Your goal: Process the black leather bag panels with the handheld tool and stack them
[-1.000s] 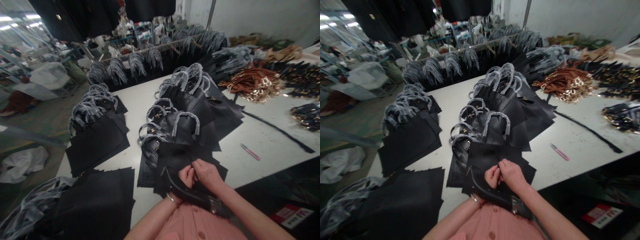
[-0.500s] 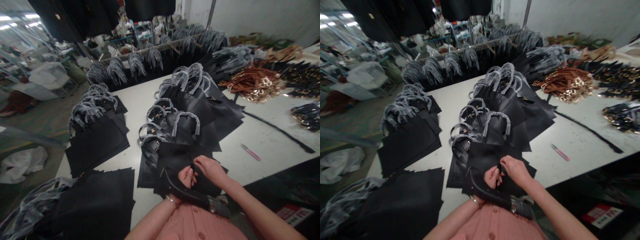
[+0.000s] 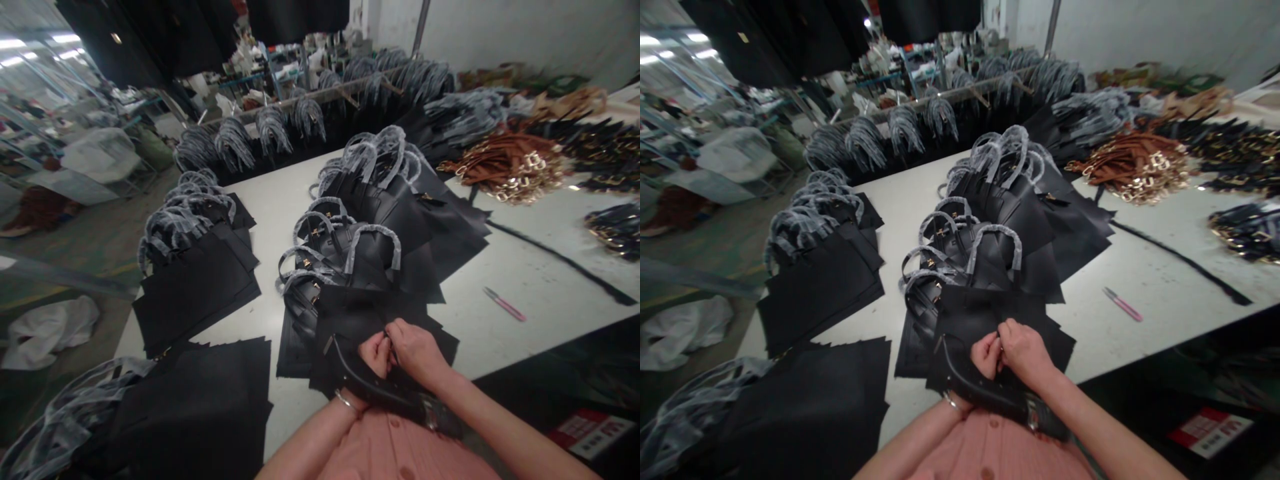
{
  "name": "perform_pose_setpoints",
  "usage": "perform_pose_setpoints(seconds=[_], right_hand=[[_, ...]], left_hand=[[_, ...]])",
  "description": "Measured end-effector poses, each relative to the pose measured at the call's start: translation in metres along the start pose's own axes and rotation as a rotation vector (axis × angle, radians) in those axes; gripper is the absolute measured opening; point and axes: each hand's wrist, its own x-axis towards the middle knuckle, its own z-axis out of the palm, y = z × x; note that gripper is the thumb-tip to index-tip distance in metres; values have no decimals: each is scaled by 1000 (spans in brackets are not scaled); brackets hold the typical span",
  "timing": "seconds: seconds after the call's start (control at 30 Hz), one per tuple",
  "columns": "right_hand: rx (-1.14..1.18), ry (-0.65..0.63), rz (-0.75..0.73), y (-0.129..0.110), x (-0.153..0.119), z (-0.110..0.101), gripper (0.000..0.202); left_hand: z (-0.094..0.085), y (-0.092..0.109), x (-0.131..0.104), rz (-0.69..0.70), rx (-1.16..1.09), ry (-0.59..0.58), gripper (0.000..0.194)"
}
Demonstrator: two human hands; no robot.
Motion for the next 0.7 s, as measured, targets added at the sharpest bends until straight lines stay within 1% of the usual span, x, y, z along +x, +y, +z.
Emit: perform_pose_setpoints(seconds=[0.07,0.13,0.2,0.3,0.37,0.43,0.53,0.7], right_hand=[[34,-3,39,1,1,4,13],[88,2,82,3,2,8,12],[167,7,113,5,3,9,18],[297,5,140,9,6,8,31],[348,19,162,14,8,7,32],[354,43,184,19,8,7,30],[310,53,162,23,6,9,24],[182,56,89,17,-1,12,21]], left_hand=[[-2,-1,0,20,49,0,41],[-3,-2,1,37,68,-35,42],[-4,-4,2,48,63,-67,45],[-3,-8,3,26,19,-56,47],[-1,-10,3,-14,-32,-37,47],[1,-11,2,-48,-81,-23,48],[2,-10,2,-60,-125,-21,49],[3,-10,2,-74,-111,-22,50]])
